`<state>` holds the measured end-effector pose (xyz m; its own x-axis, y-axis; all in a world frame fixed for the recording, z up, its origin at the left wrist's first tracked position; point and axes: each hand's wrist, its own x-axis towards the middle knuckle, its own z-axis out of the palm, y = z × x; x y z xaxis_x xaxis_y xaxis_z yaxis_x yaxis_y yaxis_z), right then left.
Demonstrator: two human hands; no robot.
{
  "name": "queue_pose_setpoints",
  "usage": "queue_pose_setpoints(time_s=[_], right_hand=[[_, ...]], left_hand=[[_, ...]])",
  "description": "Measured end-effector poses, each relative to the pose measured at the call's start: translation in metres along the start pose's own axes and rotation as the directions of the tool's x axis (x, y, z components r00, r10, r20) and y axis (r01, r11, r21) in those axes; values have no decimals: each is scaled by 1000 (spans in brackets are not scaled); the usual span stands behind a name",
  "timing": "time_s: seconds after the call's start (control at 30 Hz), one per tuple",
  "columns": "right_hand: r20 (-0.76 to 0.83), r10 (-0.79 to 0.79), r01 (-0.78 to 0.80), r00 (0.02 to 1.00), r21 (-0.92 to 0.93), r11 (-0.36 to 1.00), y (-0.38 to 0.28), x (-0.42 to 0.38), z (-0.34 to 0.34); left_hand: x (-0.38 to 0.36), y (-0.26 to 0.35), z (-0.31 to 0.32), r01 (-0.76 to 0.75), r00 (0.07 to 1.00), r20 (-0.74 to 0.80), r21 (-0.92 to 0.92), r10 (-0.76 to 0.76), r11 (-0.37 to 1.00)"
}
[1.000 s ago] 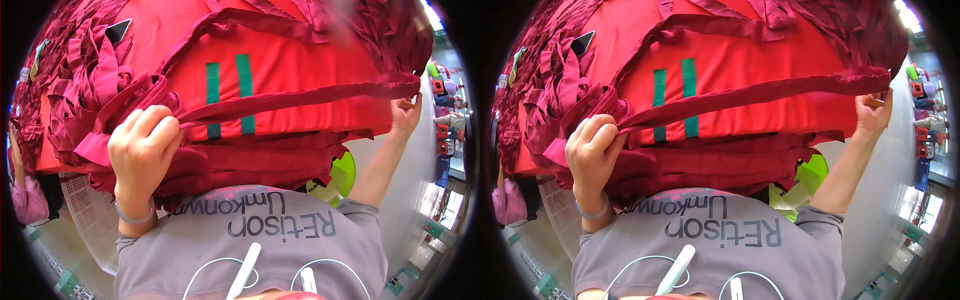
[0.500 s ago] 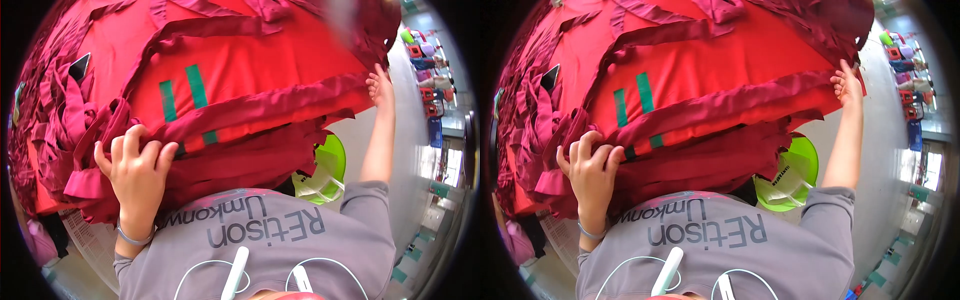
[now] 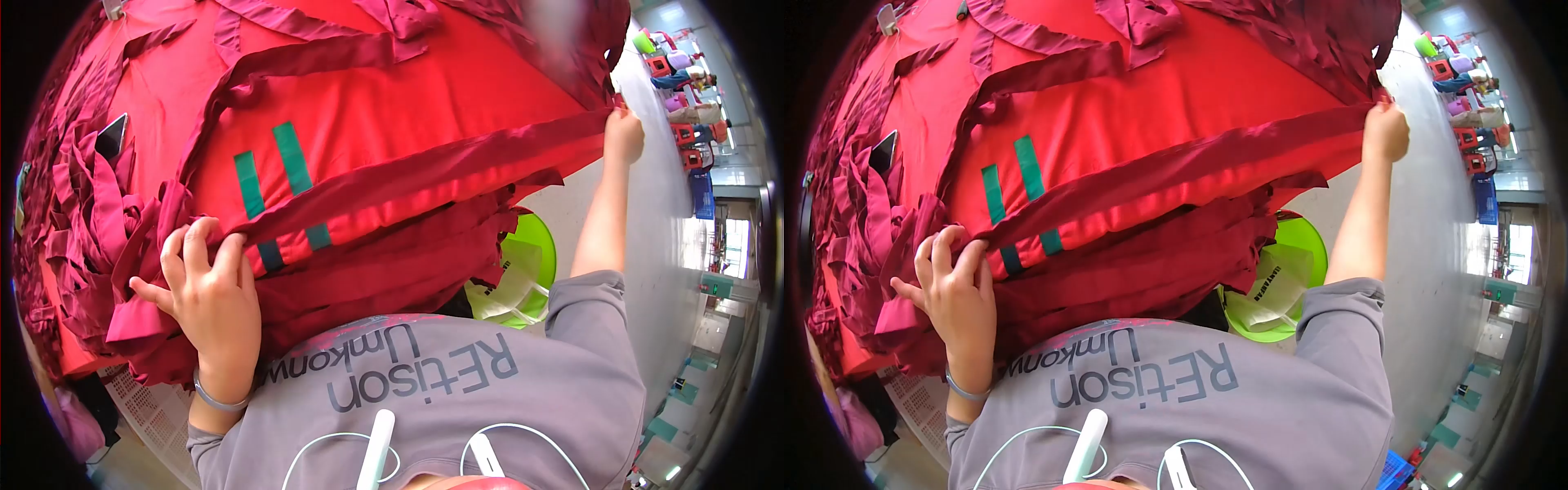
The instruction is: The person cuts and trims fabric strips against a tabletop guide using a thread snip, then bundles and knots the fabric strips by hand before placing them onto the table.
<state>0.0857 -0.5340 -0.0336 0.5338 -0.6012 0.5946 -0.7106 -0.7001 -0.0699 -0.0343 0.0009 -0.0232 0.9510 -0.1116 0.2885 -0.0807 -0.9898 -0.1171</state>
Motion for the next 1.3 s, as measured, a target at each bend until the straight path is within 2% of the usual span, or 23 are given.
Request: queue_pose_setpoints(time_s=[0.03,0.1,0.2,0.3,0.37,0.4,0.5,0.53,0.57,0.63,0.7,0.77,0.83,0.93,0.97,1.0,1.03,1.07,1.1,1.17,1.2,1.27,1.3], right_hand=[[1,41,-41,999,-63,997,3,3,-4],[5,126,-125,992,-60,990,15,12,-3],[-20,185,-186,983,-77,980,24,22,6],[87,152,-143,985,-103,984,34,23,36],[229,132,-118,965,-76,990,34,17,46],[217,184,-173,959,-68,983,30,15,47],[158,173,-165,972,-61,984,16,11,32],[93,36,-35,995,-4,999,11,3,21],[98,37,-37,995,-7,999,3,-7,11],[143,-223,183,964,249,951,-16,-32,-12],[286,-252,97,925,462,882,-42,-64,-39],[341,-396,114,852,618,778,-66,-97,-64],[408,-419,46,812,669,742,-94,-130,-94],[305,-545,-2,781,873,487,-126,-176,-132],[236,-579,-14,781,933,361,-135,-195,-141],[100,-638,55,764,974,219,-144,-216,-151],[-48,-733,217,679,966,138,-152,-232,-165],[-71,-814,239,577,967,85,-156,-248,-173],[14,-873,207,488,970,131,-160,-259,-184],[64,-902,316,428,924,215,-168,-272,-185],[58,-908,315,416,927,203,-169,-275,-187],[74,-953,462,295,861,210,-167,-278,-190],[77,-955,463,287,862,208,-167,-279,-190]], left_hand=[[2,1,-1,21,1000,-4,-19,-21,1000],[4,1,-3,42,999,-15,-41,-43,998],[4,4,0,-114,993,12,-132,117,985],[3,11,7,-179,984,-12,-161,179,971],[4,14,10,-210,977,-66,-114,204,971],[4,12,11,-205,979,-45,-146,201,968],[5,7,15,-223,975,-49,-231,218,947],[5,6,16,-247,969,-77,-286,235,926],[5,6,16,-249,969,-73,-286,238,925],[5,5,15,-410,912,-119,-284,392,867],[5,5,14,-456,889,-102,-274,446,847],[5,8,12,-374,923,-14,-266,385,888],[2,6,13,-329,941,1,-251,340,911],[-4,2,12,-251,963,31,-264,268,931],[-6,4,13,-241,967,8,-275,253,931],[-7,6,12,-219,973,8,-292,231,931],[-8,7,12,-197,978,9,-308,210,931],[-8,8,13,-190,980,-3,-304,198,933],[-9,8,15,-193,980,-24,-305,195,933],[-13,8,24,-208,977,-29,-304,210,929],[-15,8,27,-195,980,-32,-303,195,933],[-18,11,31,-174,985,-33,-308,172,935],[-19,13,32,-170,985,-45,-308,164,936]])
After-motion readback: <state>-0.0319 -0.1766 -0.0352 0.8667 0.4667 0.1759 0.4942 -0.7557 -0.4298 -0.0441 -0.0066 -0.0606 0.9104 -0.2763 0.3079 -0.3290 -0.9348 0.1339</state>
